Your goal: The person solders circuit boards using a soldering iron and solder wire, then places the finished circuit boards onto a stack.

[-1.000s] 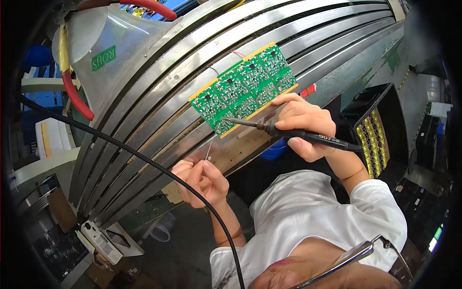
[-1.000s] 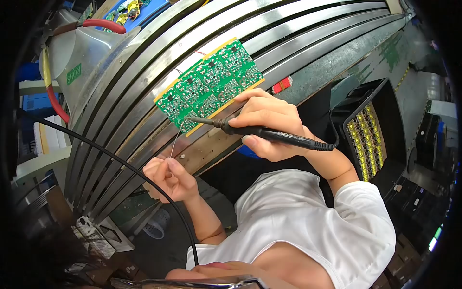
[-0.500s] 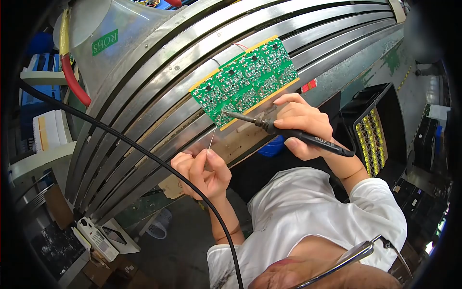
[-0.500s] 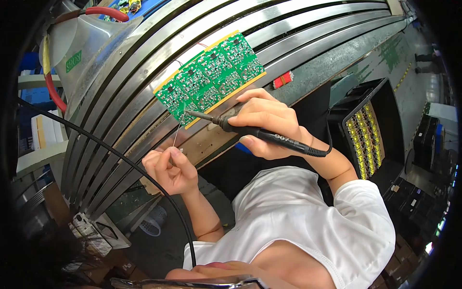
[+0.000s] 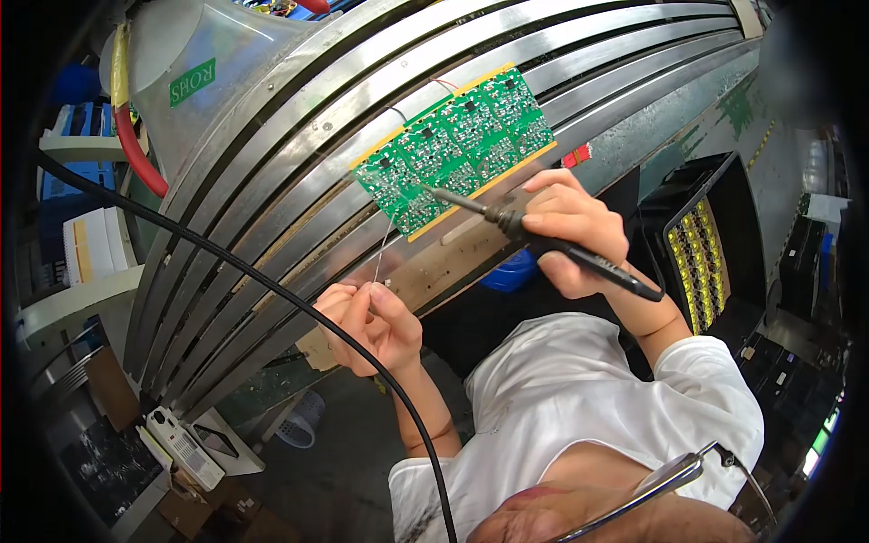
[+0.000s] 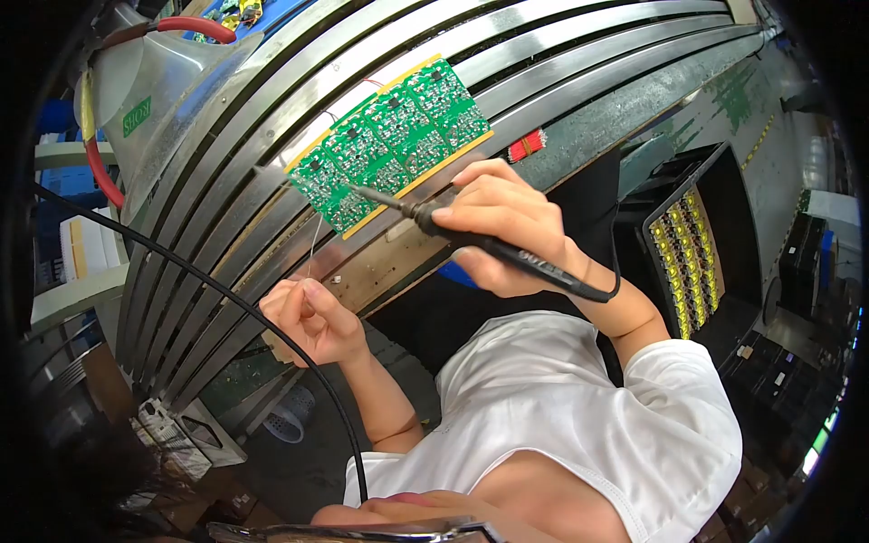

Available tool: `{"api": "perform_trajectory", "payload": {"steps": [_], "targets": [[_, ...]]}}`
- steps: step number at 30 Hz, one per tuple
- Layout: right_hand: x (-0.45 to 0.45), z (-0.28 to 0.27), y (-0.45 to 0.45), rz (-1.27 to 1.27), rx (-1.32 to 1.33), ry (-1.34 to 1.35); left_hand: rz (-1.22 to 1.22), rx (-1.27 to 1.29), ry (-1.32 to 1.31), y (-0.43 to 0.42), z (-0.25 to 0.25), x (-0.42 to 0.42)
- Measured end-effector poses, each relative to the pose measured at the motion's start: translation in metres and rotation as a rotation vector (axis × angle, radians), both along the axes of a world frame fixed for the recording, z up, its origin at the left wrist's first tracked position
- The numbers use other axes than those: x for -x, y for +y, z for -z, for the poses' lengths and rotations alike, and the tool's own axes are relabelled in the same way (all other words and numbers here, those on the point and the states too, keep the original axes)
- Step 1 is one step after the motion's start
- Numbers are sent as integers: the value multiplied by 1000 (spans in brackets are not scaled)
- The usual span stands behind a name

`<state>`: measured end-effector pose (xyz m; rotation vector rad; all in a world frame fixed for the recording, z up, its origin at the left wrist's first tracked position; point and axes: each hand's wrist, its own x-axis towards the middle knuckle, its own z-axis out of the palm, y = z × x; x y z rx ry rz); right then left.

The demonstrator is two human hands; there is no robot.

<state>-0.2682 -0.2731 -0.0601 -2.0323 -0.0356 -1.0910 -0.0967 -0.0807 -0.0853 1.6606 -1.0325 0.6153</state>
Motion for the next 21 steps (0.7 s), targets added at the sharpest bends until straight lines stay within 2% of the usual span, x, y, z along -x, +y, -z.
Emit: {"api": "perform_trajectory", "payload": {"steps": [4,6,10,13,15,17,18,19,21], "targets": [[2,-5,-20,27,10,-117,3,-13,-8,0,3,-1],[-2,-18,-38,131,39,-145,27,-1,-27,-2,4,-2],[-38,-53,-92,306,-88,-128,37,3,-32,-3,3,-1],[-106,-71,-163,580,781,32,24,-37,-19,-2,1,1],[-103,-67,-160,481,653,22,8,-22,-15,-3,1,1],[-77,-70,-125,476,487,-119,11,-22,-15,-2,1,2],[-63,-68,-104,467,319,-127,8,-15,-13,-4,1,1],[-42,-60,-79,330,-22,-60,2,-11,-11,-5,1,0],[-33,-56,-74,292,35,16,14,-5,-17,-4,3,1]]}}
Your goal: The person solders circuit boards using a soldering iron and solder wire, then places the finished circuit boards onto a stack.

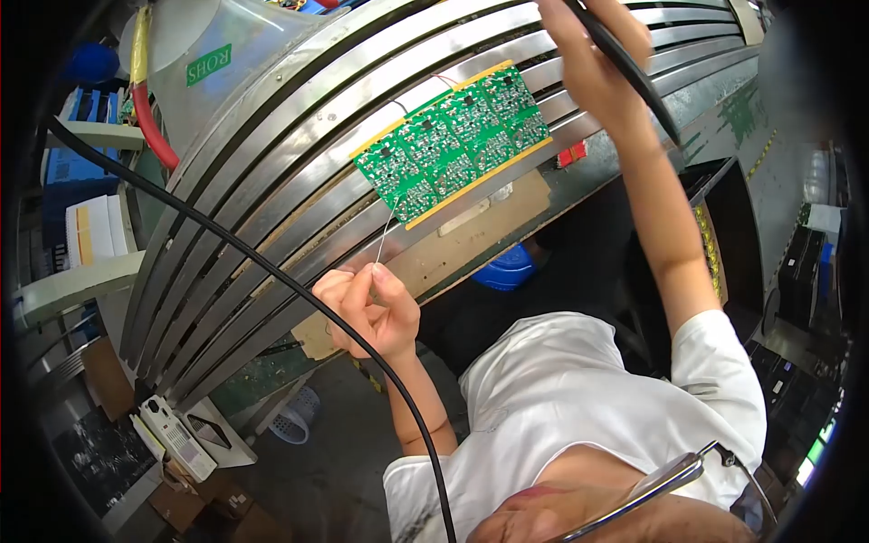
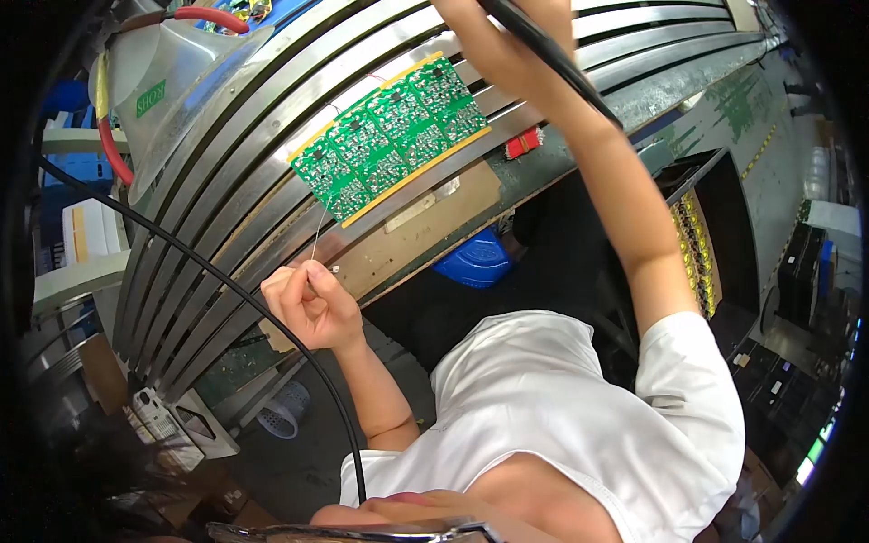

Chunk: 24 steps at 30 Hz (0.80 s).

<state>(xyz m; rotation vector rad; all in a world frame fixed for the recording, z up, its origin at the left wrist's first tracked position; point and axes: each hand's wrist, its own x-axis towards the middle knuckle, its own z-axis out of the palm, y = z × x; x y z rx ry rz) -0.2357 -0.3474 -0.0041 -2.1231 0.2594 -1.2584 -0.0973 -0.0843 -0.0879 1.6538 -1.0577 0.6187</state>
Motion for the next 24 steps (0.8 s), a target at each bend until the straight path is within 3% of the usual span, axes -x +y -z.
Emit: {"api": "perform_trajectory", "payload": {"steps": [6,12,24], "targets": [[25,30,56,-345,-66,-57,11,-23,-28,-1,-3,-1],[29,53,73,-358,-143,-18,21,-66,-48,-2,-4,0],[24,57,76,-318,-47,7,-7,-133,-110,-3,-7,-1]]}}
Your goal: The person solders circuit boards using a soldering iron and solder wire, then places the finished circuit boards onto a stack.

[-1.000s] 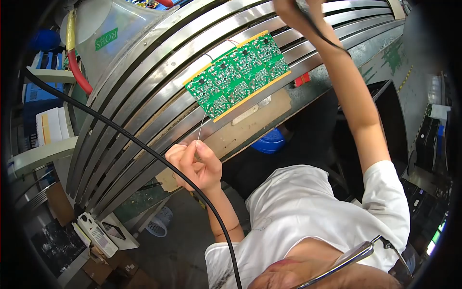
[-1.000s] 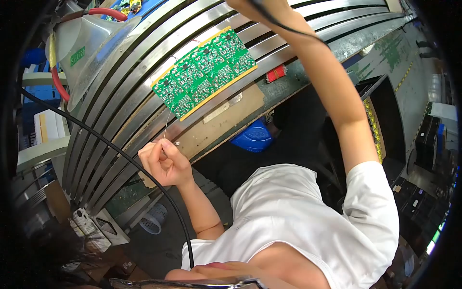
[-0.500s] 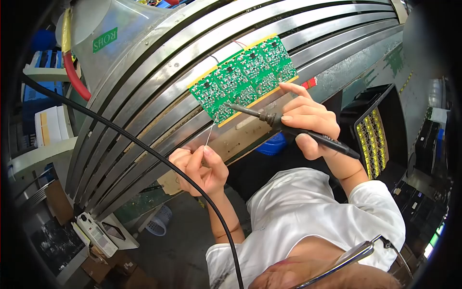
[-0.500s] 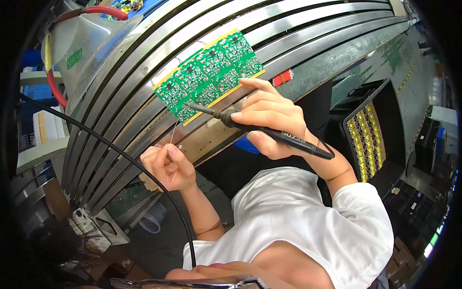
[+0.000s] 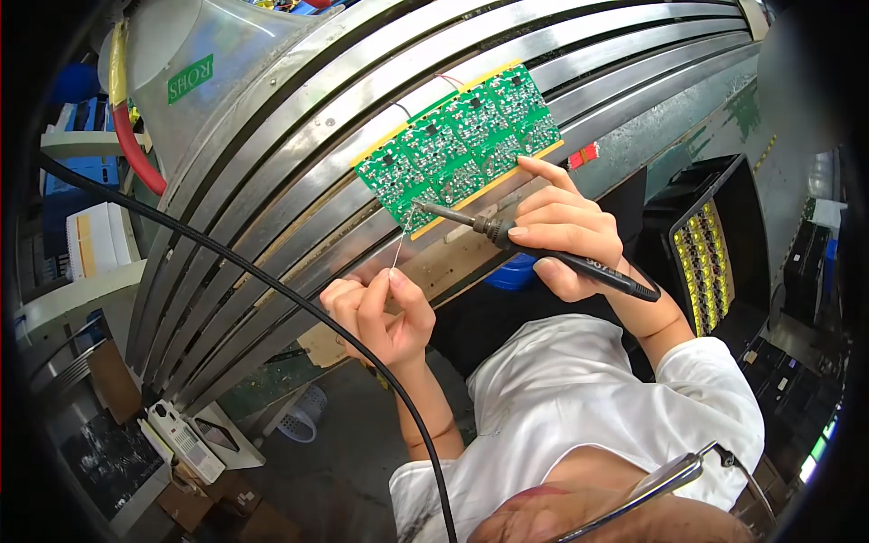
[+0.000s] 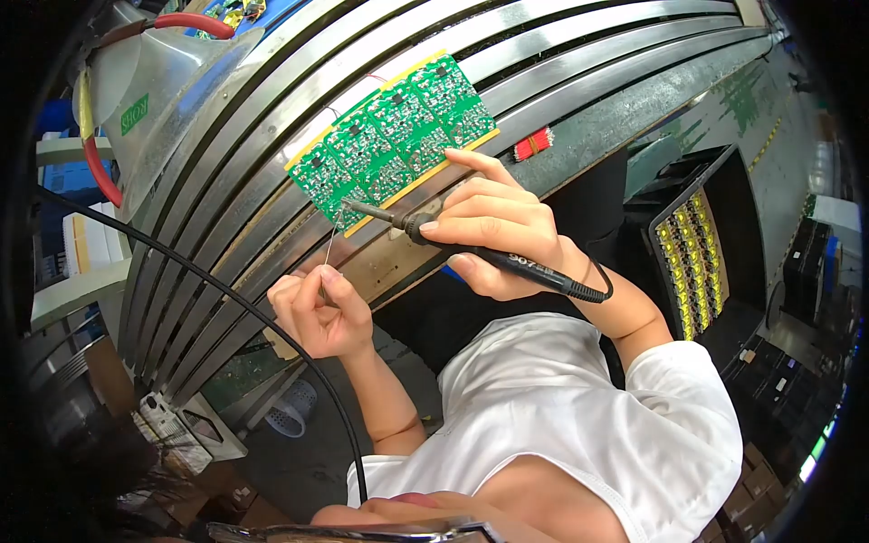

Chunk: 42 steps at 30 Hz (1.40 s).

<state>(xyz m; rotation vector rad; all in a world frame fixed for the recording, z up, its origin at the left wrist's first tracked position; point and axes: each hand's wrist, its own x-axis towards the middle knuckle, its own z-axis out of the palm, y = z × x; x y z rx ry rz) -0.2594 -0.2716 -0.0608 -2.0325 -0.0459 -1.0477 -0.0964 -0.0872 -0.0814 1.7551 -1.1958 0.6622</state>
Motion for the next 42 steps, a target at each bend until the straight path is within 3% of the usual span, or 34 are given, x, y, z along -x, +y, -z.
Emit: {"api": "perform_trajectory", "payload": {"steps": [10,14,20,22,25,42], "targets": [[2,-2,5,28,96,32,0,97,61,3,8,0],[9,-2,-5,89,73,-12,4,89,44,3,8,0],[20,15,-23,144,-188,-102,28,76,50,1,5,1],[19,19,-28,143,-109,-77,24,73,50,0,3,2],[12,20,-21,78,-259,-173,29,53,12,-2,2,1],[-1,10,-7,-64,-207,-129,29,22,-6,-4,-3,1]]}}
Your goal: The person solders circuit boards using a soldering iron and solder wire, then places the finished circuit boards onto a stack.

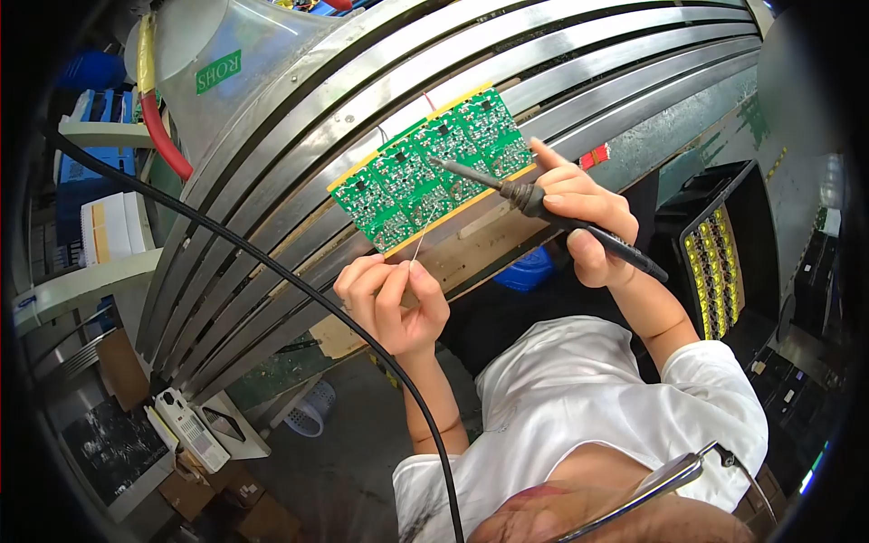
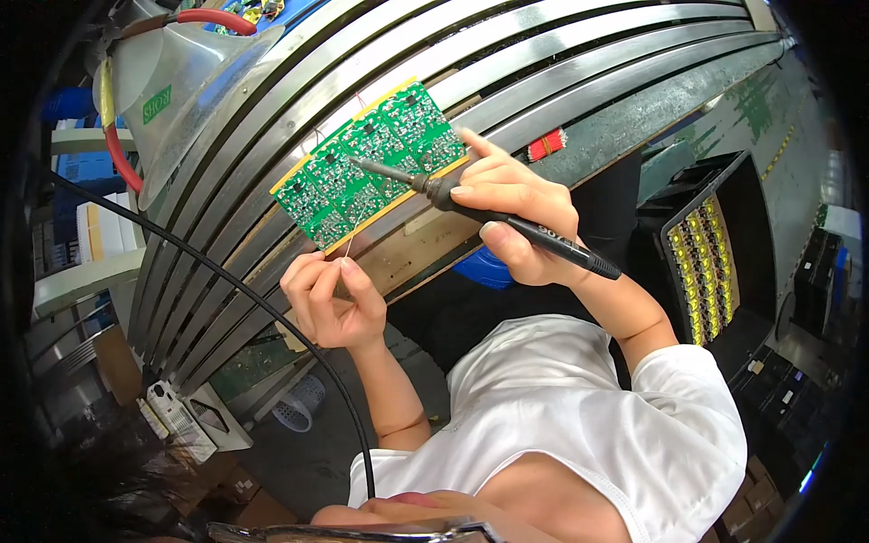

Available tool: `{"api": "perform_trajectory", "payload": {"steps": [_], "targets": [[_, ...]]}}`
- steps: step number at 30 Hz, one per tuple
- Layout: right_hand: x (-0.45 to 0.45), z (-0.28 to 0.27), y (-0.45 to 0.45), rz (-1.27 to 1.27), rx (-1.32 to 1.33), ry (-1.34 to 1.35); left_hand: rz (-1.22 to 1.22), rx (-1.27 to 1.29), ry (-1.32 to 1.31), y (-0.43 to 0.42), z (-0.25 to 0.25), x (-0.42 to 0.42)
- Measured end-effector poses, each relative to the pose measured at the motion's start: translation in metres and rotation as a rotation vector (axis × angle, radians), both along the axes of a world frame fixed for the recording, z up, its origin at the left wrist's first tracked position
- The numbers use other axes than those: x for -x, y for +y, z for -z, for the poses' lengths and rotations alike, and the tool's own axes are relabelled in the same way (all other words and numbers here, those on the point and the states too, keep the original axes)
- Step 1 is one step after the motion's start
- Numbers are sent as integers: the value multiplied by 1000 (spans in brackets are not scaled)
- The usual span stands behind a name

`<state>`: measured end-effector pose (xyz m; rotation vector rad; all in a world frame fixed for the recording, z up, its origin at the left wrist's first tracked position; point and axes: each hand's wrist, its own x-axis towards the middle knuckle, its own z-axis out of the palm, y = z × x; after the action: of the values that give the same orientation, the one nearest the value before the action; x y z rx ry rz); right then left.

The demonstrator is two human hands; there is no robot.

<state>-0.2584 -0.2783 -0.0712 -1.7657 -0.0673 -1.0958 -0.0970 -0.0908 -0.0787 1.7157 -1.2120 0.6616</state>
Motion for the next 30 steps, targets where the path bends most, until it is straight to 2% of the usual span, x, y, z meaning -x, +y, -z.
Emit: {"api": "perform_trajectory", "payload": {"steps": [1,6,8,9,14,18,21,30], "targets": [[3,0,-4,35,78,20,-2,-5,-2,0,0,0],[12,-5,-9,128,31,-20,15,12,33,1,1,1],[21,-8,-12,117,107,85,24,20,48,1,2,1],[19,-8,-13,104,72,16,18,9,54,2,2,2],[22,-12,-6,61,49,105,28,1,31,1,1,2],[17,-2,-8,23,22,95,44,18,68,2,2,3],[1,1,-4,-6,-85,-12,51,27,92,2,3,4],[1,3,9,-30,43,33,-38,53,114,5,5,3]]}}
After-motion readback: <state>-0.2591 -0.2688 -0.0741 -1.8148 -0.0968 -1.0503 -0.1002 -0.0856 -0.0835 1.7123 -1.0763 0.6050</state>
